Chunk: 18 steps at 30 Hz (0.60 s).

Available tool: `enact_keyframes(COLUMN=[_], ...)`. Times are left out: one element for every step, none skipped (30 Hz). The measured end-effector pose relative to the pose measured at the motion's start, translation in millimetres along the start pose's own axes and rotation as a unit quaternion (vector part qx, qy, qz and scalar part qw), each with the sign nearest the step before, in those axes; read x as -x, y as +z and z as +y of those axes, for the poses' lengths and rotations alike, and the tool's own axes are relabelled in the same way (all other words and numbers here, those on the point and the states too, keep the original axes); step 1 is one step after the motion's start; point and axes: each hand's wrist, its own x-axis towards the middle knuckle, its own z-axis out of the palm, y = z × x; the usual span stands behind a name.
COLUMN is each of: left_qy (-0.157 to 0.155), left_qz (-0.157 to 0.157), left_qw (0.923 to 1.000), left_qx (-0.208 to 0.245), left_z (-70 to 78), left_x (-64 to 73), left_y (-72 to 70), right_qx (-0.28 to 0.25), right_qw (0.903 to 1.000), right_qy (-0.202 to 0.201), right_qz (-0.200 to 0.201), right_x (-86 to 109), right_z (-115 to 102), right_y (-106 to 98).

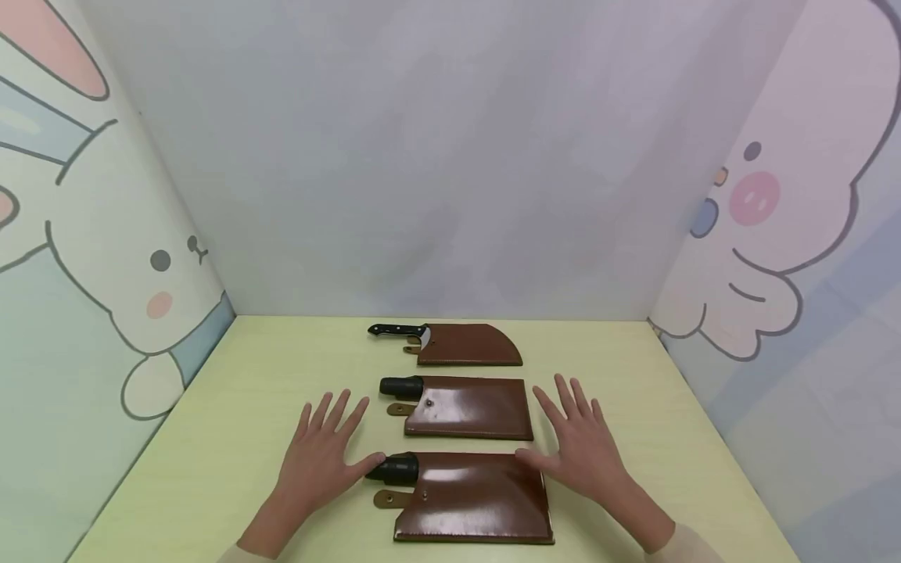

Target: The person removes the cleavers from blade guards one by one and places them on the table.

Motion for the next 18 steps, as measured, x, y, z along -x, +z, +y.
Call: enact_keyframes(left_qy=[0.002,0.005,0.007,0.009,0.011,0.012,0.013,0.013,0.013,0.012,0.01,0.009,0.007,0.006,0.006,0.006,0.007,0.01], left_qz=[-0.001,-0.002,-0.004,-0.008,-0.012,-0.017,-0.023,-0.028,-0.032,-0.036,-0.041,-0.043,-0.047,-0.049,-0.052,-0.058,-0.062,-0.067], left_qw=[1.0,1.0,0.9999,0.9998,0.9997,0.9995,0.9993,0.9991,0.9989,0.9986,0.9982,0.9977,0.9972,0.9966,0.9958,0.995,0.9941,0.9934], left_qx=[0.002,0.006,0.011,0.015,0.019,0.022,0.025,0.029,0.033,0.037,0.043,0.051,0.058,0.066,0.075,0.082,0.089,0.093], left_z=[1.2,2.5,4.1,5.7,7.6,9.3,10.8,12.2,13.8,15.0,15.9,16.7,17.3,18.1,18.7,19.3,19.9,20.6], left_x=[1.9,3.7,5.3,6.8,7.9,9.0,9.8,10.5,11.2,11.9,12.6,13.3,14.0,14.8,15.4,16.0,16.4,16.6], left_y=[1.0,1.8,2.3,2.8,2.7,2.7,2.8,2.7,2.2,1.9,1.9,2.0,2.3,2.2,2.6,3.1,3.5,3.8], right_qx=[0.001,0.004,0.009,0.011,0.011,0.01,0.007,0.005,0.001,-0.003,-0.006,-0.009,-0.013,-0.015,-0.017,-0.02,-0.023,-0.026], right_qw=[1.0,1.0,0.9999,0.9998,0.9998,0.9997,0.9997,0.9996,0.9996,0.9995,0.9993,0.9992,0.999,0.9988,0.9985,0.9982,0.9978,0.9974], right_qy=[-0.002,-0.005,-0.007,-0.01,-0.013,-0.015,-0.017,-0.018,-0.019,-0.019,-0.021,-0.022,-0.024,-0.026,-0.028,-0.03,-0.033,-0.035], right_qz=[-0.001,-0.003,-0.007,-0.01,-0.011,-0.013,-0.015,-0.019,-0.022,-0.026,-0.029,-0.033,-0.036,-0.039,-0.043,-0.047,-0.052,-0.058], right_x=[1.5,3.0,4.6,6.3,7.9,9.8,11.7,13.8,16.0,18.2,20.3,22.4,24.3,26.1,27.6,28.9,30.1,31.1], right_z=[-0.8,-1.6,-2.4,-3.3,-4.4,-5.7,-7.0,-8.2,-9.6,-10.8,-12.1,-13.3,-14.3,-15.4,-16.6,-17.6,-18.6,-19.5], right_y=[0.3,0.9,1.5,2.5,3.4,4.3,5.2,6.3,7.3,8.3,9.0,9.7,10.4,11.0,11.4,11.7,12.1,12.7])
